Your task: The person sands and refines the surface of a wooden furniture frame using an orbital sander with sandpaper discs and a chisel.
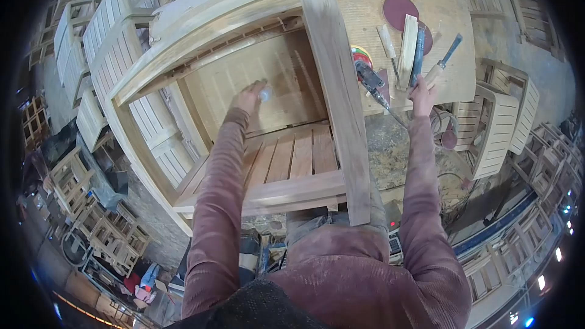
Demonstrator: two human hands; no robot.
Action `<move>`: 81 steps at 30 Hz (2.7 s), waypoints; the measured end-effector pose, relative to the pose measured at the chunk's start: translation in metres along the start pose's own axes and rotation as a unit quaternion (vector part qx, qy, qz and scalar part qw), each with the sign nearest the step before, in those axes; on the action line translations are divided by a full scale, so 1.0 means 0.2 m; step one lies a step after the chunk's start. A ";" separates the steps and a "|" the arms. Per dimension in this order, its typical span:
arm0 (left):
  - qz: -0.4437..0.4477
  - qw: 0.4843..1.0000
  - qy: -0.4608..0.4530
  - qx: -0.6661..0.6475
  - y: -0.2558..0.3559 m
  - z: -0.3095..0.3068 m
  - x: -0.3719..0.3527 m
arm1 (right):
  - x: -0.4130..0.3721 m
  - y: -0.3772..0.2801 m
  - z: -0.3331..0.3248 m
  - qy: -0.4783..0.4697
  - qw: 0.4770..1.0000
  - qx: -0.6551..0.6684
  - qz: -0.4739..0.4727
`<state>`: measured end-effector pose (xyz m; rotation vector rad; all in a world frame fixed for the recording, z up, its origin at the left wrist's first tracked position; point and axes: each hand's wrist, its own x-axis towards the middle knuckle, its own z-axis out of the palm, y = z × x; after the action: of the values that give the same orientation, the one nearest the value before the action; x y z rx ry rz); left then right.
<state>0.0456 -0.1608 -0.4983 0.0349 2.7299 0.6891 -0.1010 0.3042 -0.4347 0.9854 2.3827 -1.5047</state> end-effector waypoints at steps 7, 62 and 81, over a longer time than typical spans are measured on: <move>-0.038 0.919 0.123 -0.372 0.66 -1.05 0.16 | -0.90 -0.73 0.22 -0.101 0.933 0.341 -0.060; 0.050 0.966 0.246 0.068 0.65 -1.25 0.19 | -0.88 -0.88 0.47 -0.218 0.950 0.201 -0.099; 0.057 0.955 0.288 0.047 0.64 -1.21 0.19 | -0.87 -0.88 0.52 -0.191 0.964 0.117 -0.143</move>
<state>-0.0728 -0.1541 -0.2495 0.0160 3.3426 0.6826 -0.0944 0.0895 -0.2738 0.3414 2.1673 -1.9070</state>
